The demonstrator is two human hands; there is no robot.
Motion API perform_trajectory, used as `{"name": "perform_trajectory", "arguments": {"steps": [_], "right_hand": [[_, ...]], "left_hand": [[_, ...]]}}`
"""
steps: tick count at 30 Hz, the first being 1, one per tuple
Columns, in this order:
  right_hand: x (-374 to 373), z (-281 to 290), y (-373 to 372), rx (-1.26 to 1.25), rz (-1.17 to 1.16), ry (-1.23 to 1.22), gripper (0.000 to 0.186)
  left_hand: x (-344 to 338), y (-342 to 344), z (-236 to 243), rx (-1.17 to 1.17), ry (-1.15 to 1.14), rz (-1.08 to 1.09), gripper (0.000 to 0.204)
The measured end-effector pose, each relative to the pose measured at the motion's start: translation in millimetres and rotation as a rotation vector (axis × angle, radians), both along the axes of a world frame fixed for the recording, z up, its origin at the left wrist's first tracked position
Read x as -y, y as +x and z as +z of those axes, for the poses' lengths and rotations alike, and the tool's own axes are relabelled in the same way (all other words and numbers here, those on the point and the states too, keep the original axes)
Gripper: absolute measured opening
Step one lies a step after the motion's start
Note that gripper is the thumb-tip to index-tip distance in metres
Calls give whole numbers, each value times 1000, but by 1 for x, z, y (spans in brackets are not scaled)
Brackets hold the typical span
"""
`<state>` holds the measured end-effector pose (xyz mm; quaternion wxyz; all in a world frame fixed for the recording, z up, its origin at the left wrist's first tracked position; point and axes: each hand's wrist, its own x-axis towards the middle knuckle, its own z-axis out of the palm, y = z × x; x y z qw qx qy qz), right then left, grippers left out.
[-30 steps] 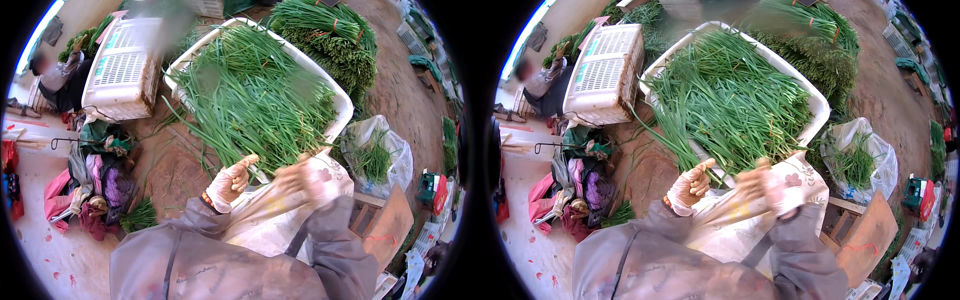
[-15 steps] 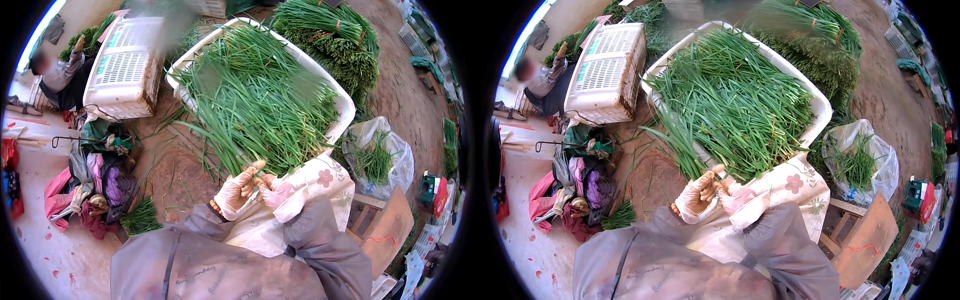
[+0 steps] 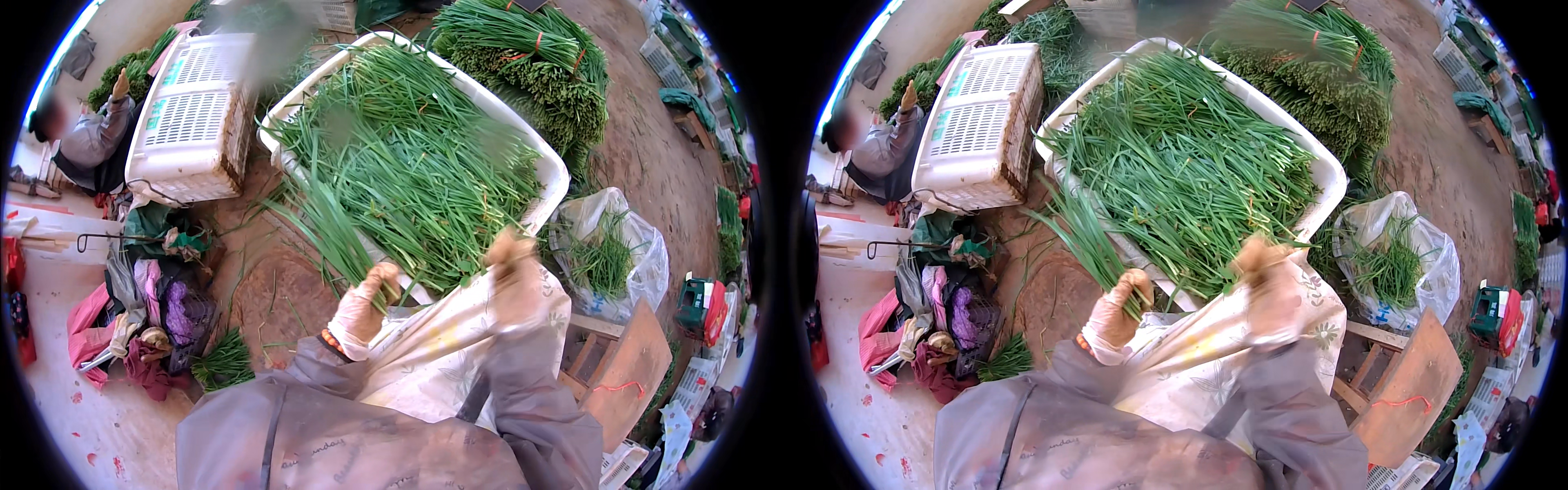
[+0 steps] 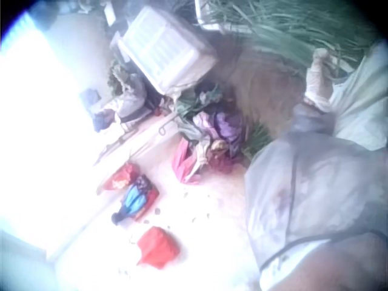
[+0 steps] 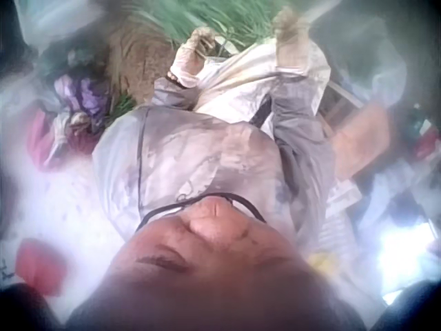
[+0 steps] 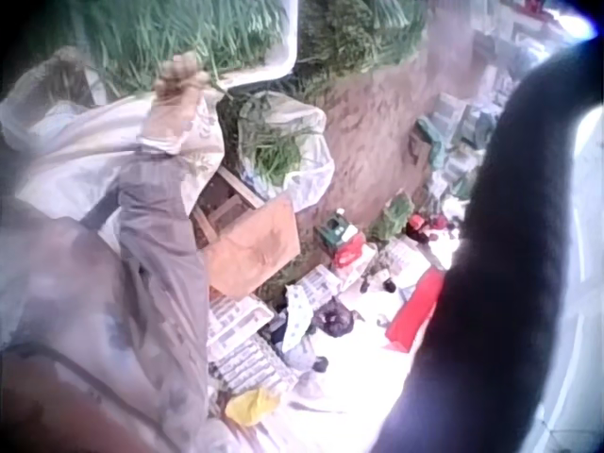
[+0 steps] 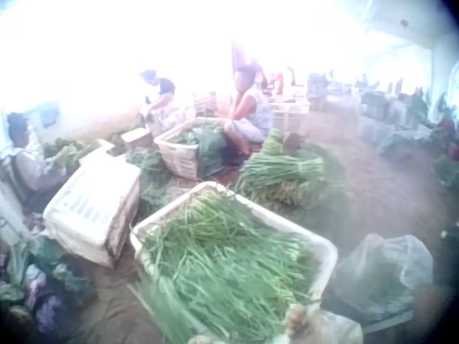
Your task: The person gathers a bunch of green stalks from a bin, aligns them on a wooden board, and secures the bundle with a red rubber band before placing it aside.
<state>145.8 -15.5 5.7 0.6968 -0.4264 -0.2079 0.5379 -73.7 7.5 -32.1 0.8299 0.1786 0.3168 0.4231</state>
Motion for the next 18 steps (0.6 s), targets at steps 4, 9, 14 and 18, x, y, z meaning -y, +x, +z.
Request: {"name": "perform_trajectory", "arguments": {"steps": [4,9,14,18], "right_hand": [[-18,-23,50,434,-129,-256,52],[-46,-51,-22,1767,477,-302,56],[-85,-63,-4,1664,465,-372,26],[-92,-37,55,544,319,-479,23]], "left_hand": [[-9,9,24,16,-318,141,19],[-7,-18,-6,466,-440,1,20],[-2,-32,7,384,-471,116,13],[-6,-44,-3,382,-500,116,22]]}}
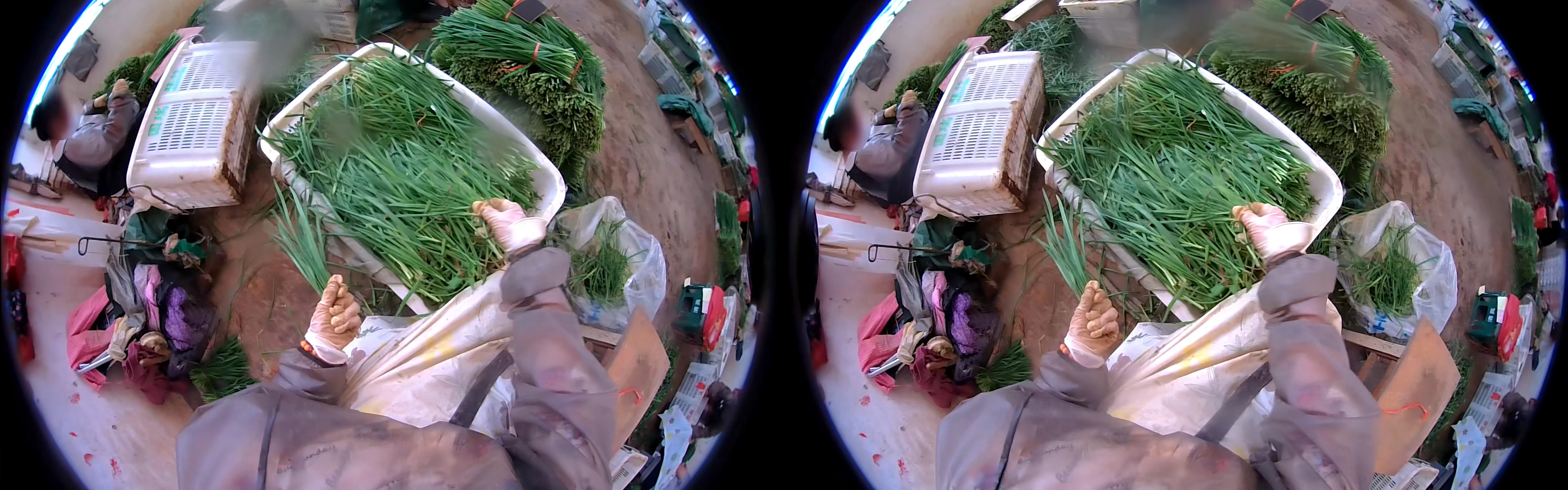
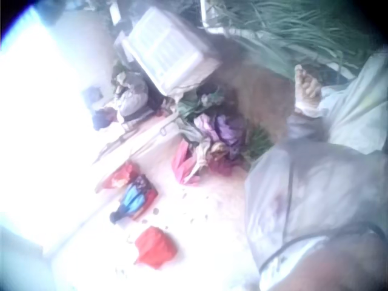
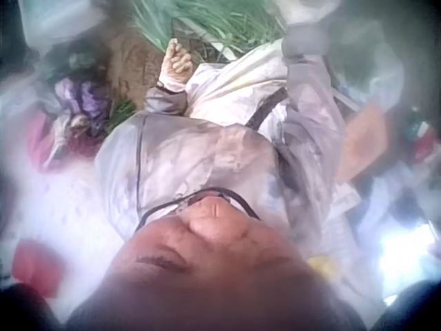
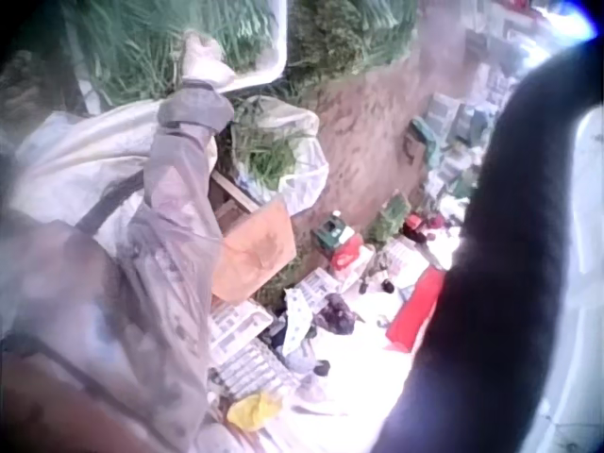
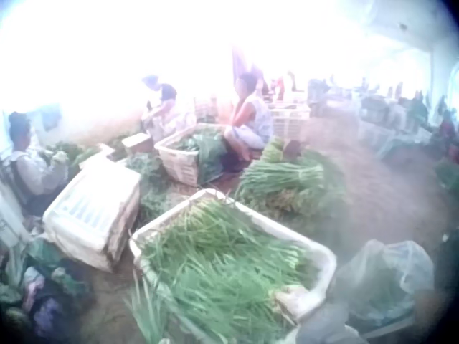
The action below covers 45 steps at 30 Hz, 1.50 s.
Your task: The person gathers a bunch of green stalks from a bin, aligns them on a wooden board, and secures the bundle with a red rubber band before placing it aside.
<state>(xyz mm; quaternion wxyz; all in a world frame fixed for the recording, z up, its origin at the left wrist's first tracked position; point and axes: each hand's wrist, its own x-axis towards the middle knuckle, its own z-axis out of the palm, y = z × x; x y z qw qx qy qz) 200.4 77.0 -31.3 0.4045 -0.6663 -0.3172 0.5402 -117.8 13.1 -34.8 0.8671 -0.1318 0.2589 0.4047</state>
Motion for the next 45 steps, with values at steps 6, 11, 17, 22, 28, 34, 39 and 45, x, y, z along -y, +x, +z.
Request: {"name": "perform_trajectory", "arguments": {"steps": [6,11,17,22,28,34,39,45], "right_hand": [[27,27,33,-213,85,-309,35],[57,50,58,-317,83,-258,27],[102,62,161,-1014,-190,450,39],[74,36,142,-245,-190,18,66],[41,-1,18,1545,537,147,66],[36,-14,28,1024,423,381,9],[85,77,-32,908,263,328,14],[133,47,-81,518,335,171,9]], "left_hand": [[2,14,-7,75,-39,-42,16],[-1,19,1,60,-77,-52,22],[-3,17,-3,31,-28,-122,26],[1,21,-4,128,-38,-96,30],[1,26,2,144,-26,-134,30],[4,31,6,118,-18,-157,30],[13,51,11,-30,139,-234,34],[19,89,27,-244,219,-437,43]]}}
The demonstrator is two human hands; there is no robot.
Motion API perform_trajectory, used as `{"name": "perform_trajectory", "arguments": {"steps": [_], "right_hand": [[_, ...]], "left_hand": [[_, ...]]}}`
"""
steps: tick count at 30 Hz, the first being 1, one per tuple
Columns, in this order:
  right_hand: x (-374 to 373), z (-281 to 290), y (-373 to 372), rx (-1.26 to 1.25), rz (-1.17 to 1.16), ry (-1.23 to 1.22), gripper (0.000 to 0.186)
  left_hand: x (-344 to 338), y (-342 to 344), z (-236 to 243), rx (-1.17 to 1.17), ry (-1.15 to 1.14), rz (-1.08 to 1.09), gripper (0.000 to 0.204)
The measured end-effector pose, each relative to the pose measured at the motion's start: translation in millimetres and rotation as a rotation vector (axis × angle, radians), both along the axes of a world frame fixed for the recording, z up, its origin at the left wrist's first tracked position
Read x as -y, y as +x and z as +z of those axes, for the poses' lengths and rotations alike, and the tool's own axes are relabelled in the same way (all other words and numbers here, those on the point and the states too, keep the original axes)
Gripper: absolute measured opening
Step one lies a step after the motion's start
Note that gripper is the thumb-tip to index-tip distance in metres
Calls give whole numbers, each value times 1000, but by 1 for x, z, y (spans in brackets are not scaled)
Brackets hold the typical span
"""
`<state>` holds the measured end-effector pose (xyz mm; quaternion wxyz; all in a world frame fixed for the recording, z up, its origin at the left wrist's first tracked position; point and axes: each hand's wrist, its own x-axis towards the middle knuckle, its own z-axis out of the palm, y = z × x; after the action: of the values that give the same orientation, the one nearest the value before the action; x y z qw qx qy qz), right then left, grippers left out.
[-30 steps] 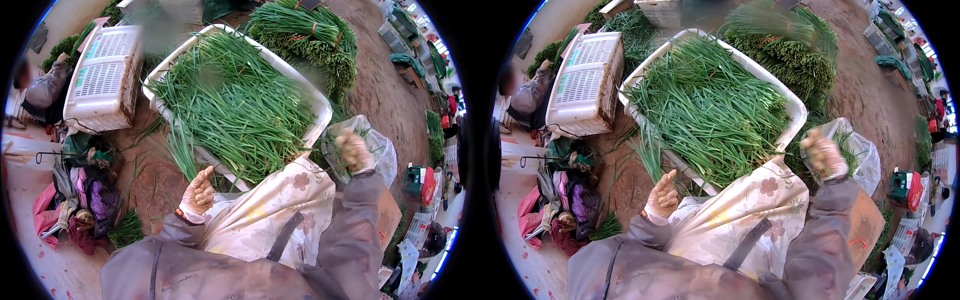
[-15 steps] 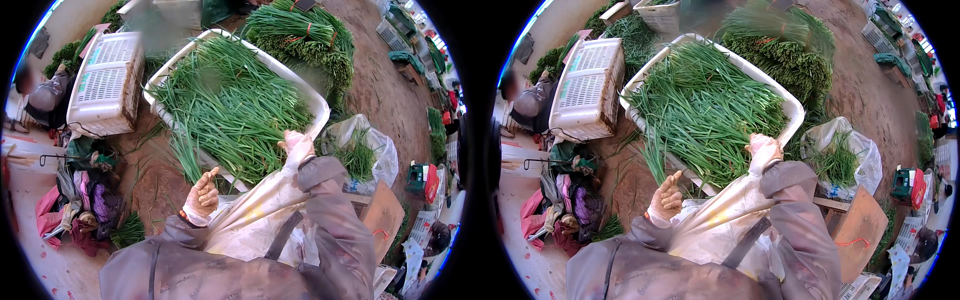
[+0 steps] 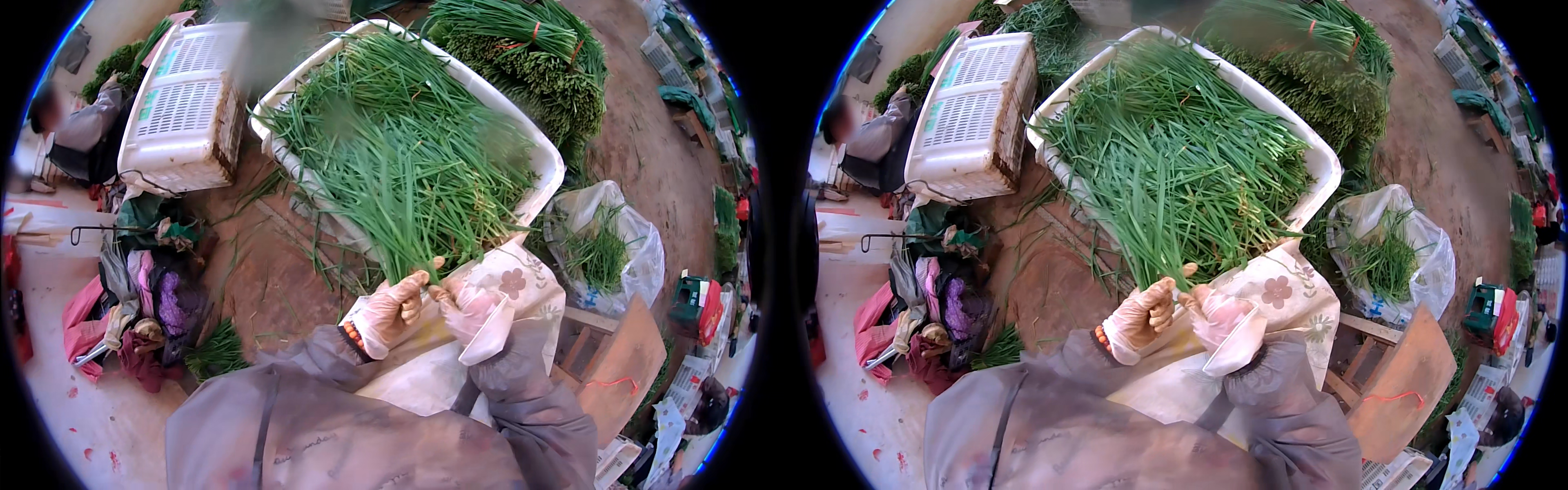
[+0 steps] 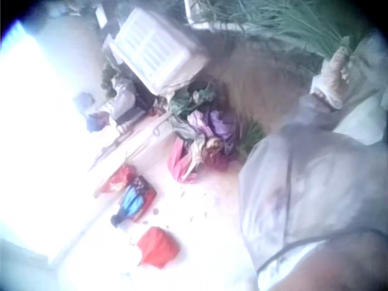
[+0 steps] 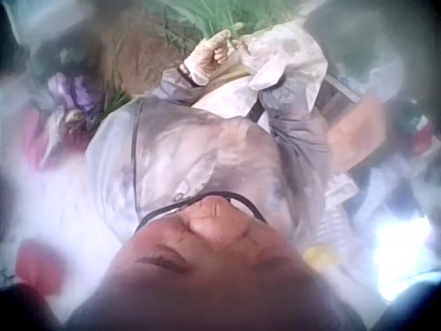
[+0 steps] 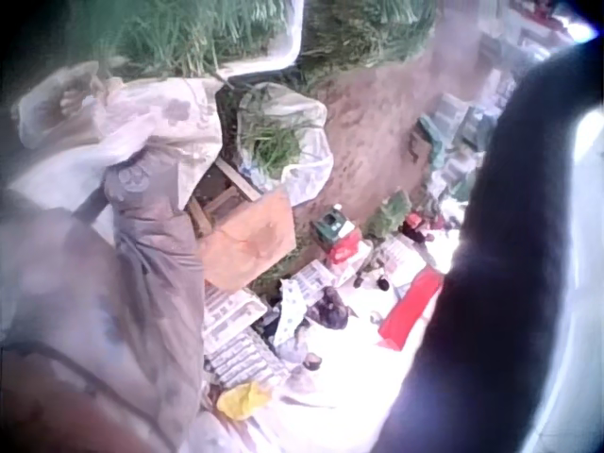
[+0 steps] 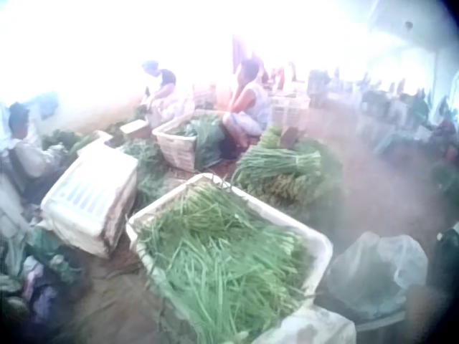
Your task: The person gathers a bunch of green stalks from a bin, aligns them on a wooden board, and secures the bundle with a red rubber band before placing it aside.
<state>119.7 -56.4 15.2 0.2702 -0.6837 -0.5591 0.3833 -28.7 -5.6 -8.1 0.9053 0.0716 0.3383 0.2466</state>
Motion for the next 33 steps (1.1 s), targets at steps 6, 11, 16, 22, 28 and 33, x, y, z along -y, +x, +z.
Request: {"name": "perform_trajectory", "arguments": {"steps": [6,11,16,22,28,33], "right_hand": [[13,-48,-18,-74,36,215,12],[-1,-4,-8,-271,-121,-327,26],[-20,-17,-26,-1219,-273,-621,22],[-26,-40,-40,-1465,-337,-192,19],[-22,-6,16,-1323,-370,-108,12],[-33,-8,72,-543,-591,112,37]], "left_hand": [[2,-1,5,27,-60,-17,36],[-3,-19,-10,253,26,152,26],[-2,-32,-12,406,78,10,20],[1,-33,-17,230,-117,46,16],[-16,-43,-18,164,92,268,22],[-36,-62,-27,484,167,345,16]]}}
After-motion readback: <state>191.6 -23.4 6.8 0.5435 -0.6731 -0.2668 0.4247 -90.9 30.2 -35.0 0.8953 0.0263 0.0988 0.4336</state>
